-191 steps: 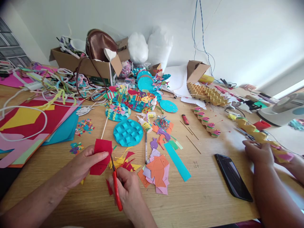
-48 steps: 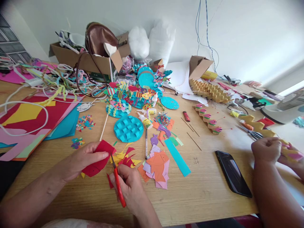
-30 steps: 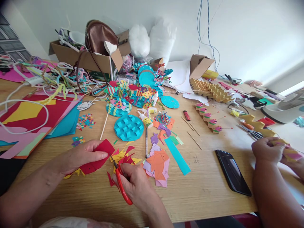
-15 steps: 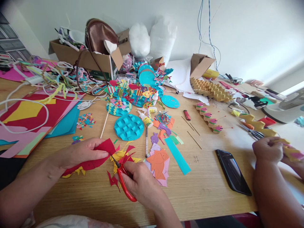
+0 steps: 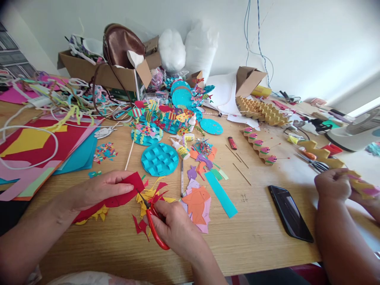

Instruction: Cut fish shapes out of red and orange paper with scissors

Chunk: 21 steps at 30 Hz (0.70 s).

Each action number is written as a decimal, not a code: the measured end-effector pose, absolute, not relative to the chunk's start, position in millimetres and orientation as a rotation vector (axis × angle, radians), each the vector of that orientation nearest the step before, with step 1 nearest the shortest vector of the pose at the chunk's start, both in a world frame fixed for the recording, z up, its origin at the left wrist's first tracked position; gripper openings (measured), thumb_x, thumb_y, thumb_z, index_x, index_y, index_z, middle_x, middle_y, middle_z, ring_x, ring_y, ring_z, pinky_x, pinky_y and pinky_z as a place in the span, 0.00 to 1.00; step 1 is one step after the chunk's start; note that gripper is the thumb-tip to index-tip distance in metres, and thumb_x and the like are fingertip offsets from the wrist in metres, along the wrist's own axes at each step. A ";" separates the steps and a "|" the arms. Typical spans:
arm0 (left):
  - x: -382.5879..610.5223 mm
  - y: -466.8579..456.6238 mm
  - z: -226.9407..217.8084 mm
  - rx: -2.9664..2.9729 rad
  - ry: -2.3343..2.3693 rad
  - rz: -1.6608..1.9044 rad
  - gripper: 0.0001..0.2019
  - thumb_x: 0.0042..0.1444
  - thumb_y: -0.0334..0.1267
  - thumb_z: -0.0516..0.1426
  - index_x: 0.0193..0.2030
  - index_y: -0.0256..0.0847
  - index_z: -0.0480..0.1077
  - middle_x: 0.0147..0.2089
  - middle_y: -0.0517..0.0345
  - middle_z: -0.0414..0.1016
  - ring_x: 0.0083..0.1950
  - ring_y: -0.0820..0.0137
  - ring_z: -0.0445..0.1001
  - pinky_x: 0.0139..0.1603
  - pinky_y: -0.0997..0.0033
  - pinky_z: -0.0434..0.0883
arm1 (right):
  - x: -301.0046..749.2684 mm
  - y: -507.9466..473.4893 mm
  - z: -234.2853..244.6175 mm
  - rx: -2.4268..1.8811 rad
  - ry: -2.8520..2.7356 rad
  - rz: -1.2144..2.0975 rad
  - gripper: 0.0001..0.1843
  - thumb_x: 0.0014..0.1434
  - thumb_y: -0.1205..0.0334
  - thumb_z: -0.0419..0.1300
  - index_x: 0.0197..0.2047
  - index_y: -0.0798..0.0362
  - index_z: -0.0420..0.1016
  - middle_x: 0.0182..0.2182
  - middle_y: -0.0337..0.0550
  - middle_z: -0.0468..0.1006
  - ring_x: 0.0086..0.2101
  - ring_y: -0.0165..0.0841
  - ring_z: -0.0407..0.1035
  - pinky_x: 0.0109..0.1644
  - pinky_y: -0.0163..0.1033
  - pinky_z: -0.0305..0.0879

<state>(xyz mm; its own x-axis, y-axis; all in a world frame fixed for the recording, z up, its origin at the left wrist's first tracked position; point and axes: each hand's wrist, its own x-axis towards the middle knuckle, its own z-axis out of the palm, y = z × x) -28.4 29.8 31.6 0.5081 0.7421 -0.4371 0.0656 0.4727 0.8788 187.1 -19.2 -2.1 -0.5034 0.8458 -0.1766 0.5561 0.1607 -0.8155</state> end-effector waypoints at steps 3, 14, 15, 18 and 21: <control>-23.9 27.5 29.6 0.998 0.982 0.564 0.09 0.50 0.39 0.61 0.37 0.39 0.77 0.30 0.60 0.78 0.26 0.77 0.69 0.24 0.81 0.61 | 185.2 -21.5 -5.8 -1.346 -2.018 1.329 0.19 0.64 0.54 0.51 0.24 0.52 0.57 0.19 0.33 0.58 0.21 0.26 0.51 0.23 0.32 0.46; 0.8 12.4 25.0 0.720 1.005 0.790 0.09 0.46 0.37 0.64 0.36 0.41 0.75 0.28 0.62 0.78 0.28 0.74 0.72 0.28 0.78 0.66 | 156.8 -37.3 -16.6 -1.199 -1.235 1.747 0.26 0.56 0.37 0.53 0.23 0.52 0.58 0.13 0.30 0.61 0.13 0.22 0.53 0.15 0.28 0.48; 2.9 11.3 25.3 0.711 1.006 0.794 0.09 0.46 0.37 0.64 0.37 0.41 0.75 0.28 0.61 0.78 0.28 0.74 0.73 0.28 0.78 0.67 | 155.1 -38.1 -17.1 -1.174 -1.203 1.746 0.27 0.55 0.36 0.53 0.23 0.52 0.59 0.13 0.30 0.61 0.12 0.22 0.53 0.15 0.28 0.48; 7.1 8.9 25.1 0.685 1.004 0.818 0.08 0.47 0.37 0.63 0.36 0.40 0.75 0.28 0.62 0.78 0.27 0.74 0.72 0.28 0.78 0.67 | 152.0 -38.8 -18.3 -1.142 -1.149 1.735 0.28 0.54 0.34 0.54 0.22 0.52 0.58 0.13 0.30 0.61 0.12 0.22 0.53 0.15 0.28 0.49; 8.7 7.5 23.8 0.675 0.982 0.854 0.07 0.48 0.37 0.62 0.34 0.40 0.75 0.28 0.62 0.78 0.29 0.73 0.73 0.32 0.77 0.69 | 150.9 -38.4 -19.9 -1.118 -1.138 1.735 0.28 0.54 0.35 0.54 0.22 0.52 0.59 0.13 0.30 0.61 0.12 0.22 0.52 0.16 0.28 0.50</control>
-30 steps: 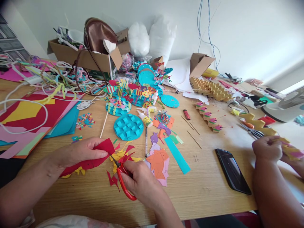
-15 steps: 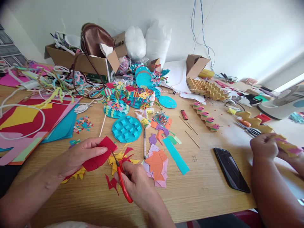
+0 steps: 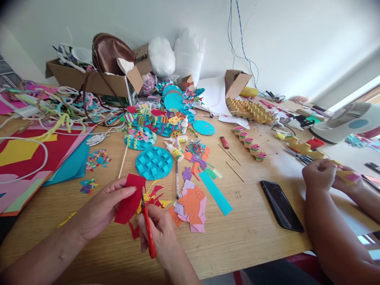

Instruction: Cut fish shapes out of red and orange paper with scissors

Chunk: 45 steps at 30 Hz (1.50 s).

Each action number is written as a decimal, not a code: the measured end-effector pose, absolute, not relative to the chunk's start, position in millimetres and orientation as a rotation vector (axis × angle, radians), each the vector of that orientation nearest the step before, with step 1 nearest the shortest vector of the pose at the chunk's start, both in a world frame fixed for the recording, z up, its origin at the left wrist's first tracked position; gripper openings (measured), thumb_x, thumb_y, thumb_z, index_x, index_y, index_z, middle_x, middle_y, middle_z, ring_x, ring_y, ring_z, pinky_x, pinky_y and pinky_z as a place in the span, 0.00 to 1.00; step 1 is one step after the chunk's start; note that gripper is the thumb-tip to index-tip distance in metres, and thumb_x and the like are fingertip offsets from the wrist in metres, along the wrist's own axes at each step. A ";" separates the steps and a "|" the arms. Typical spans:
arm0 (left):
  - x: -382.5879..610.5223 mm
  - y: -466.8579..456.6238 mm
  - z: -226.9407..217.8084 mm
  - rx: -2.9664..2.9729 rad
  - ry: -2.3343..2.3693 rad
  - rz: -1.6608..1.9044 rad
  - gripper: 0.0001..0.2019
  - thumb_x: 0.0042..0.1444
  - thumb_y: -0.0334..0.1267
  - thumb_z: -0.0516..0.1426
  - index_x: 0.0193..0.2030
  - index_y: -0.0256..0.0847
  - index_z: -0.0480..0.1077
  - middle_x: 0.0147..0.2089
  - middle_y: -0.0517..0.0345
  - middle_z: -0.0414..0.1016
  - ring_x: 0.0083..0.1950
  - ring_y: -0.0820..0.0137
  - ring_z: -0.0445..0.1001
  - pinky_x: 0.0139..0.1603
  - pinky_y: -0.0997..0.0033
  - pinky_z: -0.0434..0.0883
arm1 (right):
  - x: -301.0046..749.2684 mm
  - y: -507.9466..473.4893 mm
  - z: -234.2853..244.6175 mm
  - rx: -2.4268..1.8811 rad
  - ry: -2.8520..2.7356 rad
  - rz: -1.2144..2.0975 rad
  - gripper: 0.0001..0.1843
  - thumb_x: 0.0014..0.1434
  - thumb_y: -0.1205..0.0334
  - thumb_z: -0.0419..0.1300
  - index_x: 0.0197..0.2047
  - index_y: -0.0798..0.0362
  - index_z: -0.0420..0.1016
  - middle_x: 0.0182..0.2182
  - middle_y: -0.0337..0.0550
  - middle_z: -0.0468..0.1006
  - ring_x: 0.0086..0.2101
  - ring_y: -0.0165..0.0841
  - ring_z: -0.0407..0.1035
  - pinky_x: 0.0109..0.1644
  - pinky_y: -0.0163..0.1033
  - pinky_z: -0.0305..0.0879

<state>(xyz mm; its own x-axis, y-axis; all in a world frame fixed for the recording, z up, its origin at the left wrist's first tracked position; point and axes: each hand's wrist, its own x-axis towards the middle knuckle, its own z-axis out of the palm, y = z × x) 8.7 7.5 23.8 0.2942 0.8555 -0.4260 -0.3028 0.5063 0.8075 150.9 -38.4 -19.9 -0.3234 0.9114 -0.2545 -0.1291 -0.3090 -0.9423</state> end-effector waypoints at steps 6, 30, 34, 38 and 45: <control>11.3 7.2 21.1 0.688 1.019 0.871 0.09 0.45 0.40 0.63 0.33 0.38 0.75 0.27 0.60 0.77 0.29 0.71 0.71 0.32 0.75 0.66 | 150.0 -38.8 -20.3 -1.130 -1.146 1.742 0.25 0.57 0.39 0.54 0.24 0.53 0.63 0.13 0.31 0.62 0.14 0.23 0.54 0.17 0.28 0.51; 9.4 9.2 19.6 1.071 1.158 0.733 0.09 0.49 0.43 0.56 0.24 0.40 0.69 0.21 0.65 0.66 0.23 0.74 0.58 0.24 0.75 0.56 | 152.0 -40.3 -23.2 -1.084 -1.182 1.767 0.31 0.55 0.32 0.50 0.27 0.54 0.72 0.12 0.32 0.60 0.12 0.23 0.52 0.16 0.30 0.48; 9.5 8.8 16.5 1.065 1.144 0.714 0.10 0.50 0.43 0.55 0.25 0.40 0.68 0.20 0.65 0.65 0.23 0.74 0.57 0.24 0.75 0.56 | 151.0 -41.2 -26.0 -1.054 -1.145 1.767 0.32 0.54 0.31 0.50 0.26 0.54 0.72 0.11 0.32 0.59 0.12 0.24 0.51 0.16 0.30 0.47; 10.2 8.8 17.2 1.065 1.131 0.705 0.10 0.50 0.44 0.55 0.24 0.40 0.67 0.20 0.65 0.63 0.23 0.74 0.56 0.24 0.75 0.55 | 151.1 -40.9 -25.7 -1.027 -1.119 1.787 0.29 0.56 0.34 0.52 0.28 0.53 0.73 0.12 0.31 0.59 0.12 0.23 0.51 0.16 0.30 0.46; 10.3 9.2 18.3 1.069 1.125 0.694 0.10 0.49 0.44 0.55 0.25 0.40 0.67 0.20 0.66 0.61 0.23 0.74 0.55 0.24 0.75 0.55 | 151.8 -41.9 -26.0 -1.008 -1.097 1.788 0.29 0.57 0.35 0.52 0.24 0.53 0.70 0.11 0.32 0.58 0.12 0.23 0.50 0.15 0.29 0.45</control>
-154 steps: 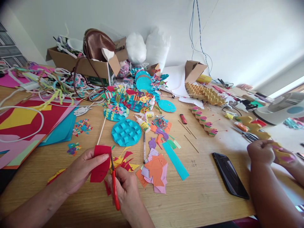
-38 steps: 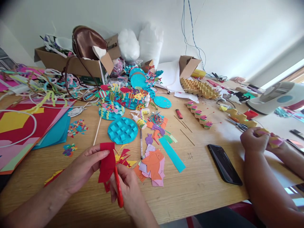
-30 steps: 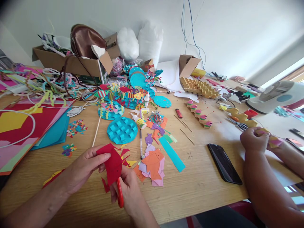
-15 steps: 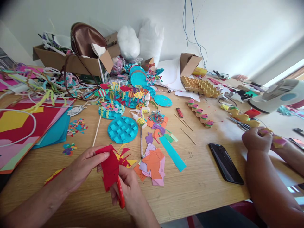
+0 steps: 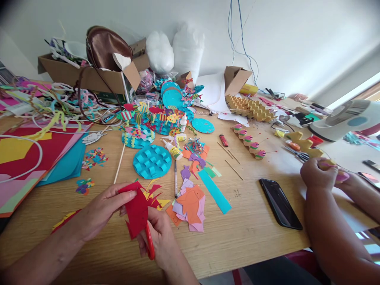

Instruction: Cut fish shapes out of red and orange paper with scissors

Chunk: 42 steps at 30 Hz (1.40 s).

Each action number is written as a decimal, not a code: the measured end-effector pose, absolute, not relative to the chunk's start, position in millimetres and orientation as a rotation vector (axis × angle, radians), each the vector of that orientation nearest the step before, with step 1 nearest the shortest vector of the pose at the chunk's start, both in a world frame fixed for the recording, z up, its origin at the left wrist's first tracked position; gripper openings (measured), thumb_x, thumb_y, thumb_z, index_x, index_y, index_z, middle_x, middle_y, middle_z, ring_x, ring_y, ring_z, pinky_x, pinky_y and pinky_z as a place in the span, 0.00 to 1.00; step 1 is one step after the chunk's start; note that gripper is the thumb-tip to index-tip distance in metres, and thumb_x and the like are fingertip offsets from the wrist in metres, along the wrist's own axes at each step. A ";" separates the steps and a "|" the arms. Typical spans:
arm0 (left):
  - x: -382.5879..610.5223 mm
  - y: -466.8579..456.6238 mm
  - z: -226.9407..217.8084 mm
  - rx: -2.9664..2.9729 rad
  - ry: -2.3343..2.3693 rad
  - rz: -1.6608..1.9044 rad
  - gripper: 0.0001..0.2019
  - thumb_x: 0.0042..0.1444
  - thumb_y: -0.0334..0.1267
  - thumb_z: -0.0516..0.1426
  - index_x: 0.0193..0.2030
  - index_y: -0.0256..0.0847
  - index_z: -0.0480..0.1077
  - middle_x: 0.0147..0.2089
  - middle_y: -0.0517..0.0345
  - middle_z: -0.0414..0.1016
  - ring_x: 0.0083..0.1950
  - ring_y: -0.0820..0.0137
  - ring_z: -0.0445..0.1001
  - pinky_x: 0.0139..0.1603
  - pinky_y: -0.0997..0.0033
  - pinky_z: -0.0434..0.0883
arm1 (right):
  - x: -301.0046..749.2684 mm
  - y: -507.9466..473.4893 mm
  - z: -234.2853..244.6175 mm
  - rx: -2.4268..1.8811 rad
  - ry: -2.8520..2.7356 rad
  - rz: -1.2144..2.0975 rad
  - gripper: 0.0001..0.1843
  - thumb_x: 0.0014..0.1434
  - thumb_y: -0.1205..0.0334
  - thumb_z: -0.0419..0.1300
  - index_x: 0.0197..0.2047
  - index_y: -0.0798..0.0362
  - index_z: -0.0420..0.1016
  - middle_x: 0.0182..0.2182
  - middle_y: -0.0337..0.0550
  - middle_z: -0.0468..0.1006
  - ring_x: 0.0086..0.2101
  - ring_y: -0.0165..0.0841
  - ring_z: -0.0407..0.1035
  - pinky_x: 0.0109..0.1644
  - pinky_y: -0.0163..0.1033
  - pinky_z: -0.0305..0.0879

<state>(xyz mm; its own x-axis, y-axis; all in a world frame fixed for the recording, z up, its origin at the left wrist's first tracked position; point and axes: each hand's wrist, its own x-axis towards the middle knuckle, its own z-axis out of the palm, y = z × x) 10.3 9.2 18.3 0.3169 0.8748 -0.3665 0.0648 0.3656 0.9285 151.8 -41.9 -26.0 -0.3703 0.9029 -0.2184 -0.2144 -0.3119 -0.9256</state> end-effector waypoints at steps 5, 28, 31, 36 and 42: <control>12.2 9.8 18.0 1.081 1.116 0.700 0.11 0.49 0.45 0.55 0.23 0.40 0.66 0.19 0.67 0.60 0.23 0.75 0.54 0.23 0.75 0.55 | 150.7 -44.4 -32.4 -1.002 -1.045 1.756 0.32 0.51 0.30 0.54 0.24 0.54 0.70 0.12 0.31 0.59 0.12 0.22 0.50 0.15 0.28 0.47; 16.8 8.3 17.7 1.039 1.168 0.744 0.10 0.49 0.45 0.57 0.31 0.41 0.73 0.23 0.64 0.70 0.27 0.72 0.64 0.27 0.76 0.62 | 151.3 -44.4 -33.0 -1.043 -1.057 1.725 0.32 0.56 0.33 0.52 0.26 0.57 0.73 0.11 0.31 0.60 0.12 0.21 0.52 0.15 0.27 0.47; 15.8 7.8 18.5 1.036 1.165 0.745 0.10 0.48 0.44 0.57 0.29 0.41 0.73 0.22 0.65 0.68 0.26 0.73 0.63 0.27 0.76 0.62 | 151.8 -43.7 -31.5 -1.012 -1.088 1.725 0.32 0.56 0.34 0.51 0.27 0.57 0.74 0.11 0.31 0.59 0.12 0.21 0.51 0.15 0.27 0.47; 9.7 5.4 12.1 1.070 1.130 0.750 0.10 0.51 0.43 0.57 0.34 0.42 0.75 0.25 0.64 0.72 0.28 0.73 0.64 0.28 0.77 0.62 | 151.2 -43.2 -29.1 -0.993 -1.066 1.752 0.32 0.56 0.33 0.52 0.28 0.58 0.75 0.12 0.30 0.58 0.12 0.20 0.50 0.16 0.27 0.48; 4.2 4.7 0.3 1.095 1.108 0.767 0.10 0.55 0.45 0.56 0.36 0.44 0.75 0.26 0.65 0.72 0.29 0.73 0.64 0.31 0.77 0.63 | 151.0 -42.0 -24.0 -1.022 -1.079 1.764 0.35 0.52 0.30 0.53 0.26 0.59 0.74 0.11 0.30 0.58 0.11 0.20 0.50 0.14 0.26 0.45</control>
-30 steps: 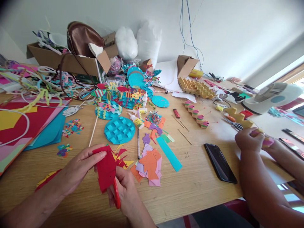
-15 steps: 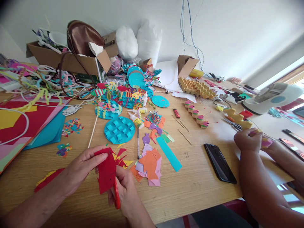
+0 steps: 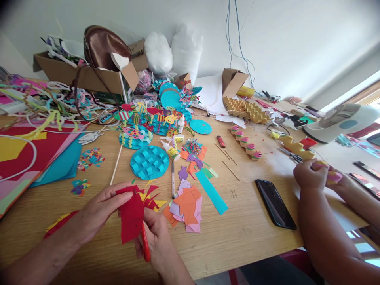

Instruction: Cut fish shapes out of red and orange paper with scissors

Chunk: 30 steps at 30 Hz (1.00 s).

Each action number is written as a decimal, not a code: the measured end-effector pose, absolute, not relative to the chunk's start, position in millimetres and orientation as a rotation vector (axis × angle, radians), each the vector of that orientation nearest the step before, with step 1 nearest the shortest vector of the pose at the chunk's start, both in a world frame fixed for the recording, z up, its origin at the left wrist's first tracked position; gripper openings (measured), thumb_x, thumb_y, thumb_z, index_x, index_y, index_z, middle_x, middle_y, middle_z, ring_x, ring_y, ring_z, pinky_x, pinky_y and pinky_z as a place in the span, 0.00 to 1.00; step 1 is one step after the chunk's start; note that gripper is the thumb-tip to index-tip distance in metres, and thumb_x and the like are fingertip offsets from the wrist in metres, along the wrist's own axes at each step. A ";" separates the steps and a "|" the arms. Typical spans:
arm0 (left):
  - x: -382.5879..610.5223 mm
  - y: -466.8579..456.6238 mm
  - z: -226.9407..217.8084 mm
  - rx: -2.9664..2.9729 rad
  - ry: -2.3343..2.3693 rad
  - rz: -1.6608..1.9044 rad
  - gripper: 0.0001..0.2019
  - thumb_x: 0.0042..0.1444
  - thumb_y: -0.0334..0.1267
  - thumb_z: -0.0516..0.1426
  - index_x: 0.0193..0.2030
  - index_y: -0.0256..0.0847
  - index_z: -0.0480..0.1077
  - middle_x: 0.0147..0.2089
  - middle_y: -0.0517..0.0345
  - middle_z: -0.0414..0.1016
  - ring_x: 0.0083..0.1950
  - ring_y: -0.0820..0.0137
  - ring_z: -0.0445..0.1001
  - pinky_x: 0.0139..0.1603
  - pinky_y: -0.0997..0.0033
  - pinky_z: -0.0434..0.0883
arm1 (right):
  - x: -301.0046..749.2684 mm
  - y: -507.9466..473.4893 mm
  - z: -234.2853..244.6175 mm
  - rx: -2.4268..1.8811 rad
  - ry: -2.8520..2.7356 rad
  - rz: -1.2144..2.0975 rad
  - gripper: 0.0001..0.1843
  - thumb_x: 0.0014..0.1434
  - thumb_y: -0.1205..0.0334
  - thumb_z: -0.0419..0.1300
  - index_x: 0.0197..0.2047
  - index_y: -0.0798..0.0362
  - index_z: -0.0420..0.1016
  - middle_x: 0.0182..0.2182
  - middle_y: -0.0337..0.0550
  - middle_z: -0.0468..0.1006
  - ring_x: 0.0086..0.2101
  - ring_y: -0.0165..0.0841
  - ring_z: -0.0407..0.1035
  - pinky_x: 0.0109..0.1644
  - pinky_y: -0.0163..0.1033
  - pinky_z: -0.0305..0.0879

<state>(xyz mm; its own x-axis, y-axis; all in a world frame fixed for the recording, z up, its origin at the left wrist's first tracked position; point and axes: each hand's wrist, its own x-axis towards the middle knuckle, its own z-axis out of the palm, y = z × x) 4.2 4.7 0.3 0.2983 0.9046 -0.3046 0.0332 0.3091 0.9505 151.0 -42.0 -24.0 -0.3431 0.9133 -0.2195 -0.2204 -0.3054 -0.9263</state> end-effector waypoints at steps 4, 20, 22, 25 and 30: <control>5.8 5.6 4.3 1.090 1.093 0.738 0.10 0.53 0.45 0.56 0.33 0.42 0.74 0.25 0.65 0.71 0.28 0.73 0.63 0.29 0.77 0.62 | 151.2 -41.7 -23.5 -1.074 -1.134 1.722 0.31 0.55 0.35 0.54 0.26 0.58 0.74 0.11 0.30 0.58 0.11 0.20 0.50 0.14 0.26 0.45; 2.2 7.7 16.0 1.082 1.128 0.611 0.12 0.48 0.47 0.57 0.24 0.41 0.71 0.24 0.62 0.71 0.28 0.71 0.65 0.29 0.74 0.64 | 152.4 -43.4 -25.1 -1.105 -1.165 1.709 0.29 0.55 0.33 0.51 0.22 0.53 0.60 0.12 0.30 0.57 0.12 0.21 0.49 0.14 0.27 0.45; 0.6 8.4 15.6 1.075 1.119 0.590 0.12 0.49 0.47 0.57 0.25 0.41 0.72 0.24 0.63 0.70 0.27 0.71 0.65 0.28 0.74 0.63 | 152.4 -43.6 -26.4 -1.098 -1.161 1.716 0.29 0.56 0.34 0.51 0.22 0.52 0.59 0.12 0.29 0.56 0.12 0.21 0.49 0.14 0.27 0.45; -0.5 10.2 18.1 1.065 1.078 0.552 0.11 0.49 0.45 0.57 0.27 0.40 0.73 0.23 0.63 0.69 0.28 0.71 0.66 0.30 0.73 0.64 | 152.6 -44.0 -27.6 -1.092 -1.164 1.726 0.28 0.57 0.36 0.51 0.21 0.52 0.57 0.12 0.29 0.55 0.12 0.21 0.49 0.14 0.27 0.45; -2.3 12.9 24.0 1.049 1.086 0.512 0.10 0.48 0.43 0.57 0.30 0.40 0.74 0.24 0.63 0.71 0.27 0.72 0.67 0.32 0.73 0.65 | 153.6 -44.9 -27.9 -1.089 -1.173 1.740 0.28 0.57 0.36 0.52 0.21 0.52 0.57 0.11 0.28 0.56 0.11 0.20 0.49 0.14 0.28 0.43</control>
<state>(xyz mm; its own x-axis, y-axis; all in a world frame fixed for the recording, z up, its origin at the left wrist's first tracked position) -2.3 12.9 24.0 0.4199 0.7797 -0.4644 0.1376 0.4511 0.8818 153.6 -44.9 -27.9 -0.3491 0.9078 -0.2324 -0.1250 -0.2909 -0.9485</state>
